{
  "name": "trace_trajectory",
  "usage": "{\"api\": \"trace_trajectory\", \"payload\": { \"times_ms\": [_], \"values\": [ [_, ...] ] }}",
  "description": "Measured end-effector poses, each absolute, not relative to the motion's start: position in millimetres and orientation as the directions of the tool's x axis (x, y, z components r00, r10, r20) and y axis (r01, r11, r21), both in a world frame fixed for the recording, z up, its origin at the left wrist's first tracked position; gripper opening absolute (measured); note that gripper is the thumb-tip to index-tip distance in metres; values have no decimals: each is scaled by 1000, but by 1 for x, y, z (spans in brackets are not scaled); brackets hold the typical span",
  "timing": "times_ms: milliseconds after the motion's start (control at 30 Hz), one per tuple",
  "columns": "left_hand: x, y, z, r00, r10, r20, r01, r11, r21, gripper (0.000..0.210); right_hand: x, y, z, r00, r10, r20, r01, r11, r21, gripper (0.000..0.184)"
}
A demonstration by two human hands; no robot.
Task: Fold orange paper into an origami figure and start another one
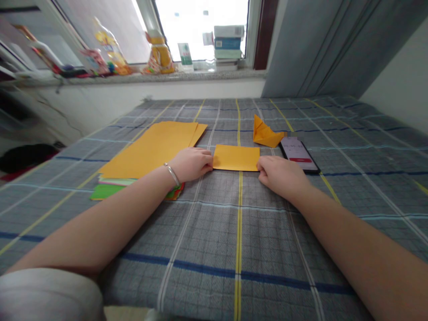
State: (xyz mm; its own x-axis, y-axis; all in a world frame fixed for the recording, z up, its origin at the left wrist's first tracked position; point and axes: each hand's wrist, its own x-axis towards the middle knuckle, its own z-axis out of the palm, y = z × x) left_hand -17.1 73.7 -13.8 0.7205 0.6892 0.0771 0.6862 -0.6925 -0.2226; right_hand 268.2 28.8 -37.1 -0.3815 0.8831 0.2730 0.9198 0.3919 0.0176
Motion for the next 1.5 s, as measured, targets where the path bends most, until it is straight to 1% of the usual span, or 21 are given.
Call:
{"api": "trace_trajectory", "payload": {
  "times_ms": [67, 167, 267, 333, 467, 600, 633, 700, 767, 800, 833, 900, 967, 1033, 1100, 1167, 1233, 1267, 1333, 1400, 1500],
  "values": [
    [-20, 76, -13, 713, 698, 65, 696, -695, -179, 23, 270, 32, -38, -391, 886, 251, 915, 404, 2, 10],
    [-20, 78, -15, 675, 736, 52, 738, -672, -65, 19, 271, 35, -38, -325, 915, 238, 931, 354, -89, 8],
    [-16, 78, -23, 529, 837, 137, 844, -536, 19, 23, 270, 35, -38, -212, 947, 240, 944, 262, -201, 14],
    [-12, 78, -29, 447, 867, 219, 881, -470, 61, 31, 269, 35, -39, -204, 947, 247, 933, 265, -245, 20],
    [-6, 75, -39, 455, 868, 200, 863, -485, 141, 56, 267, 37, -46, -272, 923, 274, 914, 337, -227, 38],
    [-5, 76, -43, 446, 875, 189, 839, -482, 252, 65, 266, 39, -53, -326, 896, 300, 910, 384, -157, 51],
    [-5, 77, -44, 439, 876, 200, 817, -482, 317, 67, 267, 40, -55, -333, 891, 309, 907, 392, -156, 52],
    [-4, 80, -47, 398, 888, 231, 722, -459, 518, 73, 268, 42, -59, -323, 886, 331, 902, 394, -176, 57],
    [-3, 85, -51, 309, 918, 249, 548, -386, 742, 80, 269, 44, -62, -293, 888, 355, 894, 386, -228, 66],
    [-3, 87, -52, 261, 934, 243, 444, -340, 829, 83, 270, 44, -64, -276, 890, 364, 884, 383, -268, 73],
    [-2, 89, -53, 222, 947, 232, 346, -299, 889, 84, 271, 45, -66, -255, 892, 372, 869, 380, -315, 82],
    [-2, 93, -54, 193, 954, 229, 194, -266, 944, 80, 272, 46, -68, -202, 897, 394, 832, 369, -414, 100],
    [-1, 93, -51, 205, 936, 285, 122, -313, 942, 70, 272, 44, -66, -134, 895, 426, 804, 349, -481, 110],
    [-2, 90, -47, 224, 900, 373, 137, -408, 902, 57, 271, 42, -61, -76, 888, 453, 801, 325, -503, 106],
    [-3, 84, -40, 265, 847, 462, 222, -519, 825, 37, 271, 39, -55, -53, 881, 470, 810, 313, -495, 88],
    [-5, 78, -34, 335, 764, 551, 347, -644, 682, 11, 271, 37, -49, -83, 861, 502, 813, 350, -466, 61],
    [-8, 73, -29, 443, 660, 607, 398, -751, 527, 13, 272, 36, -44, -118, 821, 558, 793, 416, -444, 41],
    [-10, 72, -27, 505, 609, 611, 398, -793, 461, 17, 272, 36, -43, -128, 800, 587, 779, 447, -440, 36],
    [-12, 71, -24, 635, 497, 591, 372, -868, 331, 24, 273, 36, -41, -138, 779, 612, 762, 478, -436, 35],
    [-13, 70, -24, 755, 392, 526, 339, -920, 198, 26, 274, 36, -41, -143, 793, 592, 780, 459, -426, 37],
    [-10, 67, -25, 850, 334, 407, 334, -940, 72, 24, 273, 38, -42, -133, 830, 541, 821, 398, -409, 44]
  ]
}}
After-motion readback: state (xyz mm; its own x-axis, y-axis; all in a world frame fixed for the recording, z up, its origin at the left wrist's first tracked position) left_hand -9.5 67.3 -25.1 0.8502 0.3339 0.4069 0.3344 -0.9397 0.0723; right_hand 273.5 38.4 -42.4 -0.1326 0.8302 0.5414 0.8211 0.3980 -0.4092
